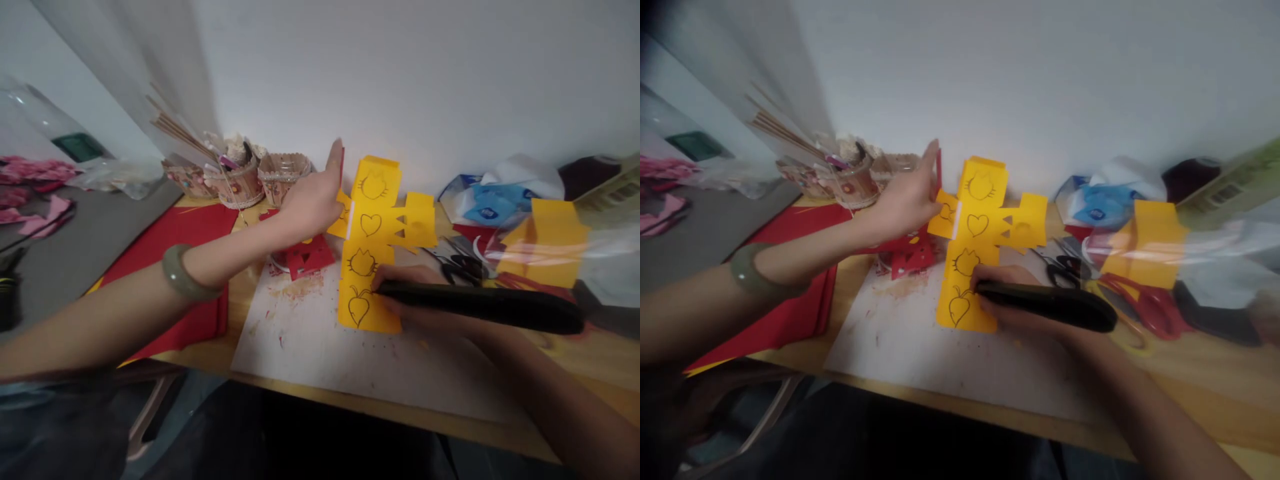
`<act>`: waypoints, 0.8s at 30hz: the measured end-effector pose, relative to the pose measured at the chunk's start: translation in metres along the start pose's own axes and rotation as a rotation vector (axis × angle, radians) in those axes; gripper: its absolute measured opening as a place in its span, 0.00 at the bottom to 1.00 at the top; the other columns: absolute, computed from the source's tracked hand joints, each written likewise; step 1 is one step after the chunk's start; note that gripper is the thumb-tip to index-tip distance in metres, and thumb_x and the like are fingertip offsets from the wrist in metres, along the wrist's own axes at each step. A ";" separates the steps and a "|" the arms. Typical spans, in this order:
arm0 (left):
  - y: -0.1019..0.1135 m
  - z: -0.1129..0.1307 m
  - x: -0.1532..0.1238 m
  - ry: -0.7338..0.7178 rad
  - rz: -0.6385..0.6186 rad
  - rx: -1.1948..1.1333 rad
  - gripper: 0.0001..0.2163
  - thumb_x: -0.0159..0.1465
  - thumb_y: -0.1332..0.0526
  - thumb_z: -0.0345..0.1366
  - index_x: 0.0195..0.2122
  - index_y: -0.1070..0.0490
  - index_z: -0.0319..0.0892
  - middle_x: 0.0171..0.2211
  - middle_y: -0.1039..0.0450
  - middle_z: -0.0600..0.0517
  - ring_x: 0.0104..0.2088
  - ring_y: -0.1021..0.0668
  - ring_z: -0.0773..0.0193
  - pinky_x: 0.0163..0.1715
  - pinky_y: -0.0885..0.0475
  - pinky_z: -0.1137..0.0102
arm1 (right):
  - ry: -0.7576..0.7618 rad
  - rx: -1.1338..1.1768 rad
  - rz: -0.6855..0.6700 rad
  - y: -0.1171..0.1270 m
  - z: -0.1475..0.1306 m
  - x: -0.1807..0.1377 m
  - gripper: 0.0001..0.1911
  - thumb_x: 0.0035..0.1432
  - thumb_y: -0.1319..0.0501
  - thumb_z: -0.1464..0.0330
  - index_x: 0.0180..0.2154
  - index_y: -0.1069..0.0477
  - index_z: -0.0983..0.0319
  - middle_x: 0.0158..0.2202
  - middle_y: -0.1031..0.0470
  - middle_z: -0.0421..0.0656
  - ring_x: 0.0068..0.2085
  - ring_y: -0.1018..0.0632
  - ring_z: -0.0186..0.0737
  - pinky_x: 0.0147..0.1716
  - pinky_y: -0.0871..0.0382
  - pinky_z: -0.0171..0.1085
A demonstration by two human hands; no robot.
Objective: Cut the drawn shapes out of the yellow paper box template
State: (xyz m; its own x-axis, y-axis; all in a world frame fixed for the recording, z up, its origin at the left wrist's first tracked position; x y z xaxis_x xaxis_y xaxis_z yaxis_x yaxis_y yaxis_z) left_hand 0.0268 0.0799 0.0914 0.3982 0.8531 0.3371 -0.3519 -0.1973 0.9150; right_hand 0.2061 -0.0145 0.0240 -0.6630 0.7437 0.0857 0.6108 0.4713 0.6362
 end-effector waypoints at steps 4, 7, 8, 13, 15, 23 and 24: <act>0.016 -0.003 -0.028 -0.029 0.037 0.150 0.41 0.55 0.47 0.24 0.67 0.69 0.33 0.28 0.25 0.52 0.29 0.23 0.61 0.33 0.28 0.69 | -0.024 0.071 -0.035 0.002 -0.001 0.001 0.04 0.60 0.43 0.67 0.37 0.35 0.60 0.31 0.33 0.38 0.31 0.32 0.34 0.27 0.39 0.33; 0.023 -0.005 -0.045 -0.028 -0.027 0.299 0.37 0.57 0.47 0.25 0.68 0.62 0.33 0.28 0.25 0.49 0.29 0.22 0.58 0.32 0.28 0.68 | -0.057 0.099 0.005 0.002 0.001 0.002 0.05 0.60 0.42 0.66 0.37 0.34 0.61 0.34 0.32 0.40 0.35 0.30 0.36 0.33 0.37 0.35; 0.024 -0.005 -0.050 -0.013 -0.063 0.358 0.36 0.58 0.47 0.25 0.67 0.59 0.34 0.29 0.24 0.47 0.29 0.22 0.57 0.31 0.28 0.67 | -0.061 0.110 0.023 0.002 0.002 0.002 0.05 0.60 0.42 0.66 0.37 0.34 0.61 0.34 0.32 0.40 0.36 0.30 0.37 0.34 0.36 0.36; 0.024 0.006 -0.071 -0.010 -0.082 0.605 0.25 0.61 0.49 0.23 0.60 0.38 0.35 0.22 0.27 0.47 0.23 0.23 0.56 0.21 0.32 0.69 | -0.081 0.108 0.058 -0.002 0.002 0.000 0.05 0.60 0.42 0.65 0.37 0.34 0.60 0.33 0.31 0.40 0.34 0.30 0.37 0.33 0.36 0.36; 0.014 0.021 -0.080 -0.344 0.045 0.541 0.14 0.62 0.48 0.25 0.44 0.25 0.35 0.23 0.27 0.46 0.26 0.23 0.57 0.19 0.34 0.71 | -0.080 0.093 0.089 -0.004 0.000 -0.002 0.05 0.61 0.44 0.65 0.36 0.35 0.60 0.33 0.31 0.40 0.33 0.30 0.37 0.32 0.35 0.36; -0.047 0.035 -0.111 -0.928 -0.109 0.179 0.10 0.66 0.43 0.29 0.46 0.26 0.35 0.47 0.25 0.47 0.43 0.24 0.61 0.32 0.28 0.71 | -0.081 0.016 0.229 -0.014 0.010 -0.009 0.02 0.54 0.44 0.68 0.32 0.37 0.58 0.23 0.32 0.36 0.23 0.32 0.34 0.22 0.39 0.34; -0.050 0.034 -0.111 -0.919 -0.123 0.166 0.11 0.66 0.43 0.29 0.48 0.27 0.35 0.49 0.25 0.47 0.43 0.24 0.61 0.32 0.28 0.70 | -0.086 0.005 0.236 -0.016 0.011 -0.009 0.01 0.54 0.44 0.69 0.32 0.37 0.58 0.22 0.32 0.36 0.22 0.32 0.34 0.21 0.39 0.34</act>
Point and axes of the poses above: each hand's wrist, its own x-axis towards the middle knuckle, its own y-axis out of the back of the hand, z = x × y, the point moved 3 cm from there along x, towards the middle knuckle
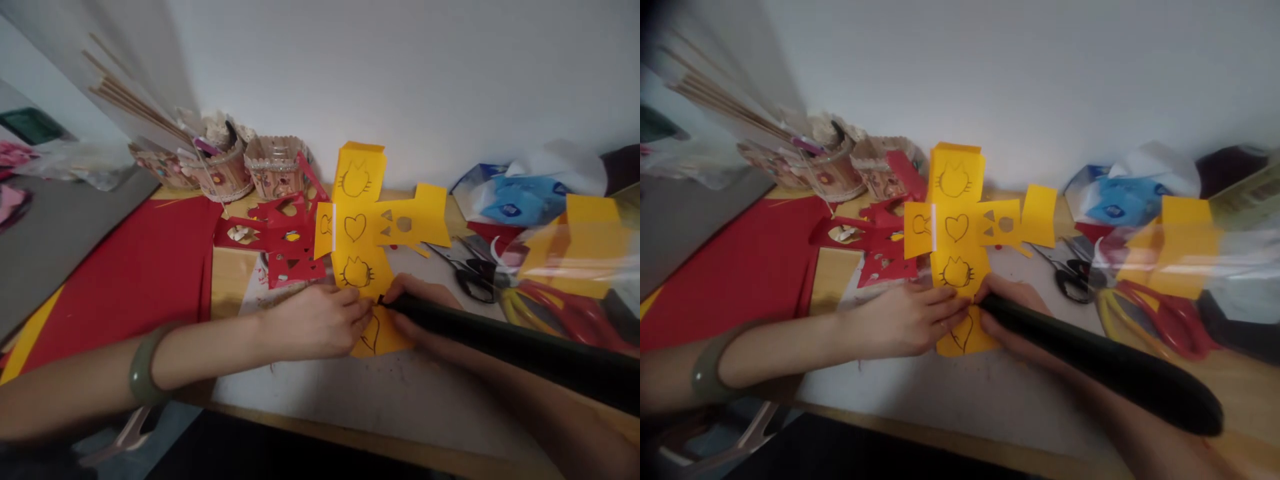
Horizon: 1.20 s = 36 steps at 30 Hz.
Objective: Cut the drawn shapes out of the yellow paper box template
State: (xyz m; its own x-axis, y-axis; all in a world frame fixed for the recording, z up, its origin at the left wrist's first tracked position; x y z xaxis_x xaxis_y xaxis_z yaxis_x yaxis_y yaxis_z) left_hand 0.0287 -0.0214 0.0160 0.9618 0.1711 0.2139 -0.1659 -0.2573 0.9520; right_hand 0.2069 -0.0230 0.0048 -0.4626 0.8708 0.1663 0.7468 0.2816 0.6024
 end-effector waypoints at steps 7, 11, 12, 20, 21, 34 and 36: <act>-0.001 0.000 0.000 0.010 0.014 -0.007 0.13 0.68 0.48 0.28 0.48 0.27 0.35 0.49 0.25 0.46 0.43 0.24 0.61 0.34 0.26 0.69 | -0.004 -0.105 0.048 -0.002 -0.004 0.001 0.05 0.48 0.46 0.74 0.27 0.40 0.57 0.19 0.36 0.33 0.18 0.35 0.30 0.17 0.43 0.30; -0.002 0.003 0.001 0.017 0.028 0.015 0.13 0.67 0.48 0.28 0.47 0.26 0.34 0.48 0.25 0.46 0.42 0.23 0.59 0.35 0.26 0.68 | -0.002 -0.146 0.004 -0.001 -0.001 -0.001 0.07 0.48 0.45 0.74 0.29 0.41 0.57 0.21 0.34 0.34 0.19 0.34 0.31 0.18 0.40 0.31; -0.002 0.003 0.001 0.019 0.027 0.019 0.13 0.67 0.48 0.28 0.47 0.26 0.34 0.48 0.25 0.45 0.42 0.24 0.59 0.36 0.26 0.67 | -0.003 -0.155 -0.006 -0.001 0.000 -0.002 0.07 0.48 0.45 0.75 0.30 0.41 0.57 0.21 0.34 0.34 0.20 0.33 0.31 0.19 0.40 0.31; -0.002 0.002 -0.001 0.019 0.037 0.015 0.13 0.67 0.47 0.29 0.47 0.26 0.33 0.49 0.25 0.44 0.42 0.23 0.58 0.36 0.26 0.66 | 0.009 -0.177 -0.043 -0.001 0.003 -0.002 0.09 0.49 0.44 0.74 0.31 0.43 0.56 0.22 0.33 0.36 0.20 0.32 0.34 0.18 0.39 0.34; -0.002 0.002 -0.001 0.018 0.041 0.013 0.13 0.67 0.47 0.29 0.47 0.26 0.33 0.49 0.25 0.43 0.42 0.23 0.58 0.36 0.26 0.66 | -0.003 -0.176 -0.045 0.000 0.003 -0.003 0.10 0.48 0.44 0.74 0.31 0.43 0.56 0.21 0.34 0.36 0.19 0.32 0.34 0.17 0.39 0.35; -0.002 0.005 -0.002 0.030 0.049 0.012 0.14 0.67 0.49 0.28 0.47 0.26 0.33 0.49 0.25 0.44 0.42 0.23 0.57 0.38 0.25 0.62 | -0.016 -0.146 -0.063 0.002 0.002 -0.005 0.13 0.50 0.44 0.75 0.33 0.45 0.54 0.23 0.33 0.38 0.20 0.31 0.39 0.17 0.38 0.39; 0.000 0.002 0.002 0.031 0.019 -0.021 0.12 0.67 0.46 0.28 0.47 0.26 0.34 0.48 0.25 0.44 0.42 0.23 0.58 0.35 0.25 0.65 | 0.013 -0.145 -0.052 0.002 0.001 -0.004 0.13 0.50 0.44 0.75 0.34 0.44 0.53 0.23 0.32 0.38 0.20 0.31 0.38 0.17 0.38 0.38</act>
Point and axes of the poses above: each hand's wrist, its own x-axis towards the middle knuckle, its own y-axis out of the back of the hand, z = x × y, the point moved 3 cm from there along x, towards the middle knuckle
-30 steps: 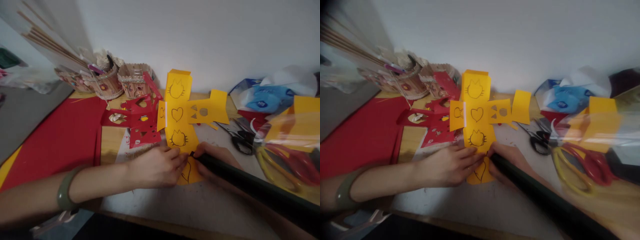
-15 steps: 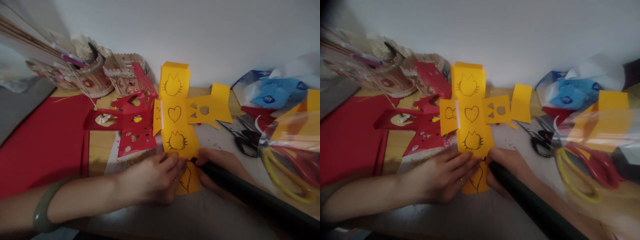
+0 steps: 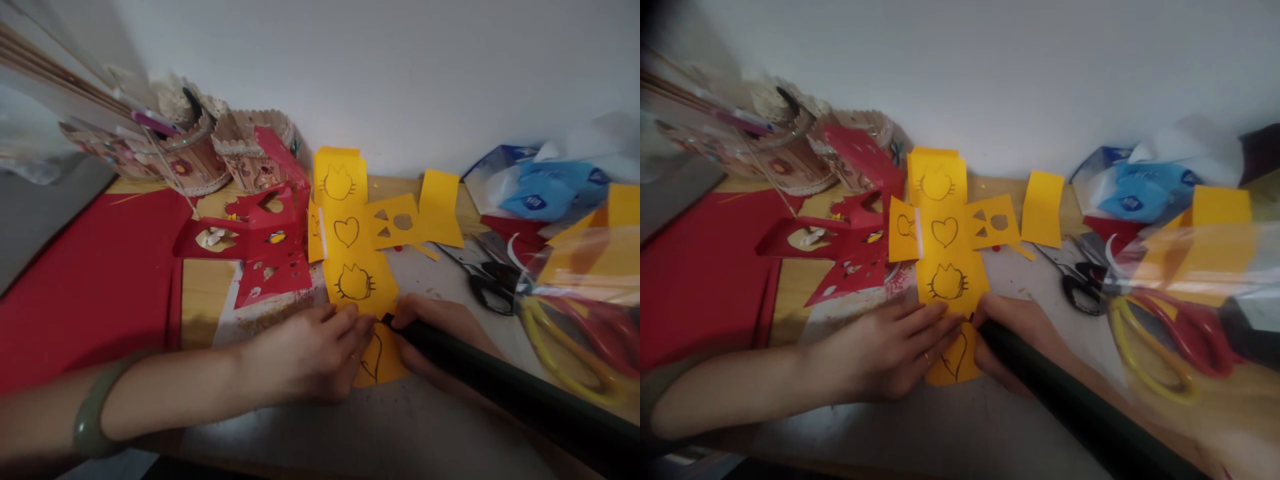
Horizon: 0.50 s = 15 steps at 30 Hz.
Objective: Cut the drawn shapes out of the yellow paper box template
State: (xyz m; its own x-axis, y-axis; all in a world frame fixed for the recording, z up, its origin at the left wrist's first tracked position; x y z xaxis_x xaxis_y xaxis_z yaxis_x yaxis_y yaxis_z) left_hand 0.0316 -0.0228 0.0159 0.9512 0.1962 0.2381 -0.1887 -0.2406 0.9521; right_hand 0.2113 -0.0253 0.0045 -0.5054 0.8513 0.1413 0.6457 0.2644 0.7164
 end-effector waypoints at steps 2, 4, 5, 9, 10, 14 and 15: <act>0.005 -0.007 0.011 -0.010 -0.135 -0.072 0.11 0.65 0.44 0.28 0.46 0.25 0.36 0.46 0.24 0.47 0.40 0.22 0.61 0.29 0.26 0.70 | 0.030 -0.009 -0.008 0.001 -0.001 0.000 0.13 0.51 0.43 0.75 0.34 0.43 0.53 0.23 0.31 0.37 0.21 0.30 0.37 0.17 0.37 0.37; 0.013 -0.019 0.026 -0.052 -0.354 -0.135 0.10 0.63 0.42 0.26 0.42 0.24 0.40 0.40 0.21 0.50 0.35 0.21 0.61 0.23 0.29 0.71 | 0.035 -0.018 -0.003 0.001 -0.001 0.000 0.12 0.52 0.43 0.74 0.34 0.43 0.52 0.24 0.31 0.37 0.21 0.29 0.37 0.18 0.36 0.37; 0.018 -0.027 0.034 -0.051 -0.444 -0.144 0.10 0.63 0.42 0.25 0.40 0.23 0.42 0.37 0.21 0.52 0.34 0.21 0.61 0.23 0.29 0.71 | 0.039 -0.017 -0.006 0.001 -0.002 0.000 0.12 0.52 0.42 0.74 0.34 0.43 0.52 0.24 0.31 0.37 0.22 0.29 0.37 0.19 0.36 0.38; 0.043 -0.071 0.069 0.121 -0.446 -0.001 0.14 0.62 0.46 0.20 0.40 0.24 0.41 0.36 0.23 0.49 0.40 0.22 0.57 0.29 0.30 0.70 | 0.047 -0.033 -0.019 0.001 -0.004 0.001 0.11 0.52 0.42 0.72 0.33 0.43 0.53 0.23 0.32 0.38 0.21 0.30 0.38 0.19 0.38 0.39; 0.046 -0.081 0.075 0.174 -0.423 0.048 0.15 0.62 0.47 0.20 0.42 0.25 0.41 0.37 0.23 0.47 0.42 0.23 0.55 0.32 0.30 0.68 | 0.049 -0.041 -0.020 0.000 -0.004 0.001 0.11 0.52 0.42 0.72 0.33 0.43 0.53 0.23 0.32 0.38 0.21 0.31 0.38 0.19 0.38 0.39; 0.039 -0.118 0.088 0.452 -0.548 0.106 0.14 0.62 0.46 0.22 0.43 0.24 0.39 0.45 0.25 0.41 0.45 0.24 0.50 0.42 0.32 0.61 | 0.022 -0.033 0.002 -0.002 -0.003 0.001 0.09 0.51 0.43 0.73 0.31 0.42 0.55 0.22 0.32 0.38 0.21 0.31 0.37 0.20 0.39 0.37; 0.034 -0.125 0.088 0.514 -0.602 0.085 0.13 0.61 0.43 0.23 0.43 0.24 0.39 0.44 0.25 0.42 0.45 0.24 0.49 0.43 0.32 0.60 | 0.020 -0.026 0.010 -0.002 -0.002 0.001 0.08 0.50 0.43 0.73 0.31 0.41 0.55 0.22 0.32 0.38 0.21 0.32 0.36 0.20 0.40 0.36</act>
Point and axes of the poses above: each hand's wrist, its own x-axis towards the middle knuckle, its own y-axis out of the back of the hand, z = x × y, the point moved 3 cm from there along x, towards the middle knuckle
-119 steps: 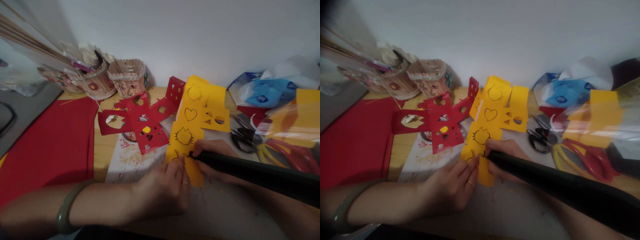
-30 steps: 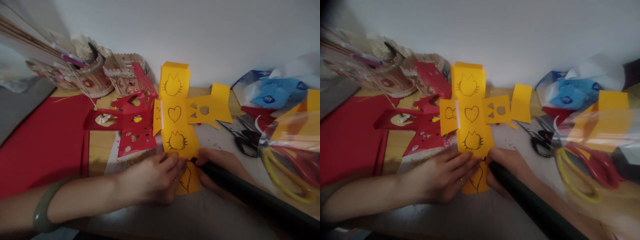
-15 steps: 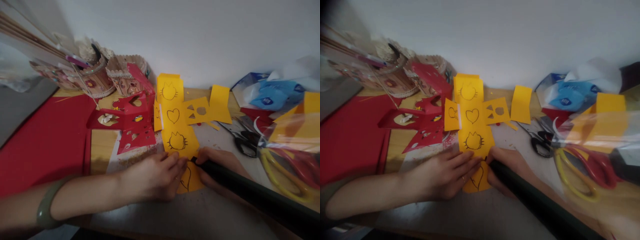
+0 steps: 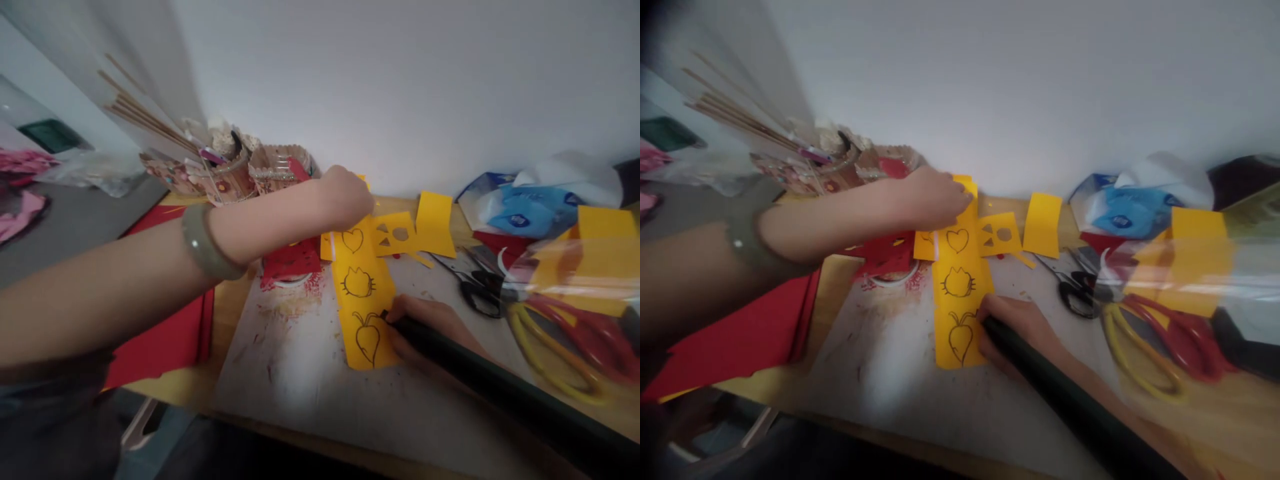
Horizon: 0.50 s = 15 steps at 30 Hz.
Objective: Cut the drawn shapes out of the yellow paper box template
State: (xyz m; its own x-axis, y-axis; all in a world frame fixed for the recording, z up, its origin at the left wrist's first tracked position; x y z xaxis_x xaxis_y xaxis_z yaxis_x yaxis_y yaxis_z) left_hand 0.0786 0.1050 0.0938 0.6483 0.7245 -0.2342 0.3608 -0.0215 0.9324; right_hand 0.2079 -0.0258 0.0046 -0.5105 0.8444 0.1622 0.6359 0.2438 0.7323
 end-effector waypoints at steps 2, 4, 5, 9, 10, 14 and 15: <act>-0.003 -0.008 0.010 0.051 -0.033 -0.012 0.11 0.60 0.40 0.28 0.43 0.24 0.40 0.43 0.24 0.43 0.44 0.24 0.48 0.44 0.32 0.60 | 0.011 0.013 0.011 -0.001 0.002 0.000 0.07 0.50 0.44 0.73 0.30 0.41 0.56 0.22 0.33 0.36 0.21 0.33 0.33 0.20 0.41 0.33; -0.004 -0.016 0.017 0.085 -0.031 -0.021 0.13 0.61 0.39 0.32 0.47 0.26 0.41 0.45 0.25 0.43 0.46 0.25 0.47 0.45 0.33 0.59 | 0.035 0.020 0.018 -0.001 0.003 0.000 0.05 0.50 0.44 0.72 0.29 0.40 0.57 0.22 0.34 0.35 0.21 0.34 0.31 0.21 0.42 0.32; -0.004 -0.019 0.020 0.102 -0.023 -0.027 0.15 0.61 0.39 0.34 0.50 0.27 0.41 0.47 0.26 0.42 0.48 0.26 0.47 0.46 0.33 0.58 | 0.047 0.026 0.019 0.000 0.003 -0.001 0.05 0.50 0.44 0.72 0.29 0.40 0.57 0.22 0.34 0.35 0.21 0.34 0.31 0.21 0.43 0.31; -0.006 -0.032 0.030 0.158 -0.015 -0.074 0.21 0.62 0.40 0.39 0.56 0.32 0.37 0.50 0.28 0.39 0.49 0.26 0.45 0.46 0.32 0.58 | 0.069 0.065 0.017 0.001 0.002 -0.001 0.04 0.52 0.43 0.70 0.29 0.39 0.58 0.21 0.34 0.34 0.22 0.34 0.31 0.22 0.44 0.31; -0.006 -0.035 0.032 0.162 -0.019 -0.088 0.22 0.61 0.39 0.38 0.55 0.32 0.37 0.49 0.28 0.39 0.48 0.26 0.45 0.45 0.31 0.59 | 0.062 0.074 0.016 0.000 0.002 0.000 0.04 0.51 0.43 0.70 0.29 0.39 0.58 0.21 0.34 0.34 0.21 0.35 0.31 0.22 0.44 0.31; -0.004 -0.046 0.038 0.156 0.033 -0.124 0.24 0.55 0.36 0.30 0.55 0.30 0.40 0.51 0.28 0.43 0.49 0.26 0.49 0.45 0.31 0.64 | 0.030 0.090 0.029 -0.002 0.003 -0.001 0.04 0.51 0.43 0.70 0.29 0.40 0.58 0.20 0.35 0.34 0.20 0.36 0.30 0.20 0.44 0.30; -0.001 -0.048 0.038 0.153 0.062 -0.132 0.24 0.54 0.37 0.29 0.54 0.30 0.41 0.50 0.28 0.45 0.49 0.26 0.50 0.44 0.31 0.65 | 0.017 0.096 0.023 -0.003 0.004 -0.001 0.04 0.51 0.43 0.70 0.29 0.40 0.58 0.20 0.35 0.33 0.20 0.35 0.30 0.20 0.44 0.30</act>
State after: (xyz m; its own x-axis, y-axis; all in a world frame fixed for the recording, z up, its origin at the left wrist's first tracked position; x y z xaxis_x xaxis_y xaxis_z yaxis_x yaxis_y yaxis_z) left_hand 0.0702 0.1658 0.0972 0.5535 0.8209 -0.1405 0.2261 0.0143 0.9740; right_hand 0.2089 -0.0256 -0.0004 -0.5043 0.8423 0.1903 0.7000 0.2697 0.6613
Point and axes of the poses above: each hand's wrist, its own x-axis towards the middle knuckle, its own y-axis out of the back of the hand, z = x × y, the point moved 3 cm from there along x, towards the middle knuckle
